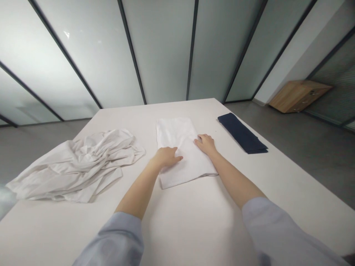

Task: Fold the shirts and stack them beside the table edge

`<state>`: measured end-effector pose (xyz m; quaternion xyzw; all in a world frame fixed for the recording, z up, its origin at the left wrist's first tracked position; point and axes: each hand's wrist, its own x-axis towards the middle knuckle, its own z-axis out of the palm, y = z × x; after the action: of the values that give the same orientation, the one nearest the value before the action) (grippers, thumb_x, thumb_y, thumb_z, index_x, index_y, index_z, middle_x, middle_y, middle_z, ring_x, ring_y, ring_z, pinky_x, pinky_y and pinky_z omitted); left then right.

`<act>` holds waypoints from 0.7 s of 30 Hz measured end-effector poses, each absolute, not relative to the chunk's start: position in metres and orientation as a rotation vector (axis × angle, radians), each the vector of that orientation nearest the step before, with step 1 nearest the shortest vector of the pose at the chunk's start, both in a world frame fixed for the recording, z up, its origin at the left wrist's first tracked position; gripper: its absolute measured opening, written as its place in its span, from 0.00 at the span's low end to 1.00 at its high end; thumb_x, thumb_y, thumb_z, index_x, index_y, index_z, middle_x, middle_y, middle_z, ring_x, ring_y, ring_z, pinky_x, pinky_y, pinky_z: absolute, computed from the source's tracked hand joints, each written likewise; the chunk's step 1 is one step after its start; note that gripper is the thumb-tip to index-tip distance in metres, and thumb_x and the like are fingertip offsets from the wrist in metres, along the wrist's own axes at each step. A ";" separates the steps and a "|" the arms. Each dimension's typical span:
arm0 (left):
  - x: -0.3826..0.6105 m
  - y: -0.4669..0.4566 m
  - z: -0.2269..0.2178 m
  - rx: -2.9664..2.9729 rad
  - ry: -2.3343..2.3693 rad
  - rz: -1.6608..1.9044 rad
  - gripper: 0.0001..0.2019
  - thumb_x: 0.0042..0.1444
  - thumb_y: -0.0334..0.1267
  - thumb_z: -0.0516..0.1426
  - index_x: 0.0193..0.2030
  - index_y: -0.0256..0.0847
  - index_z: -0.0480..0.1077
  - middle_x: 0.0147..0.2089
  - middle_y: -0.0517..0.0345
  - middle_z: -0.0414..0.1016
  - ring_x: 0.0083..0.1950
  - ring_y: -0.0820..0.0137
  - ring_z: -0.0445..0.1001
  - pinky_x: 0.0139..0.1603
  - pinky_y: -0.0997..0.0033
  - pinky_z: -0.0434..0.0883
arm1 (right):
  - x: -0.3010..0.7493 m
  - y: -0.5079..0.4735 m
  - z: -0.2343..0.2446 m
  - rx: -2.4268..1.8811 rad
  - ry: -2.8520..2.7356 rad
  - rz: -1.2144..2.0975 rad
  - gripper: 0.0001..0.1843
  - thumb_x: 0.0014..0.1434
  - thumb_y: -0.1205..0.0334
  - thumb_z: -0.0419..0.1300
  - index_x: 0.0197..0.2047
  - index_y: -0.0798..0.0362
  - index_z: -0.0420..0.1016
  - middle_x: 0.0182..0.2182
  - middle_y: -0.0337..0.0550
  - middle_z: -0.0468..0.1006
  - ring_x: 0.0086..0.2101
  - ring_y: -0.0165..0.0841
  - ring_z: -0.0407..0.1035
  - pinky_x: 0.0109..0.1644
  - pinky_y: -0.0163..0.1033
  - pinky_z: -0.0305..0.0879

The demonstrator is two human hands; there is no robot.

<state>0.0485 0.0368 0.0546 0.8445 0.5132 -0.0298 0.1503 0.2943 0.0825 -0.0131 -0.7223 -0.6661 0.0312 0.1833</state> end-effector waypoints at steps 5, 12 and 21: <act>0.033 0.057 0.033 2.422 1.581 0.126 0.20 0.61 0.49 0.51 0.53 0.43 0.73 0.46 0.49 0.80 0.51 0.58 0.76 0.52 0.63 0.68 | 0.292 0.081 -0.014 -1.963 -1.871 0.202 0.23 0.61 0.54 0.53 0.56 0.53 0.71 0.48 0.50 0.77 0.47 0.42 0.69 0.53 0.45 0.62; 0.009 0.072 0.016 2.139 2.115 0.537 0.22 0.63 0.46 0.48 0.57 0.38 0.69 0.57 0.42 0.73 0.59 0.55 0.69 0.59 0.57 0.64 | 0.284 0.086 -0.017 -1.878 -1.767 0.392 0.30 0.60 0.54 0.55 0.63 0.56 0.64 0.57 0.54 0.72 0.53 0.43 0.68 0.58 0.46 0.61; 0.001 0.084 0.001 2.141 1.990 0.380 0.25 0.59 0.49 0.52 0.59 0.38 0.67 0.67 0.42 0.62 0.69 0.54 0.58 0.66 0.53 0.56 | 0.285 0.094 -0.015 -1.511 -1.334 0.946 0.25 0.59 0.59 0.54 0.59 0.52 0.66 0.56 0.50 0.73 0.53 0.37 0.70 0.56 0.44 0.66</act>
<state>0.0014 0.0843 0.0013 0.7230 0.6719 0.1284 0.0967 0.2846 0.0937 -0.0148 -0.6090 -0.5376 0.3810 0.4417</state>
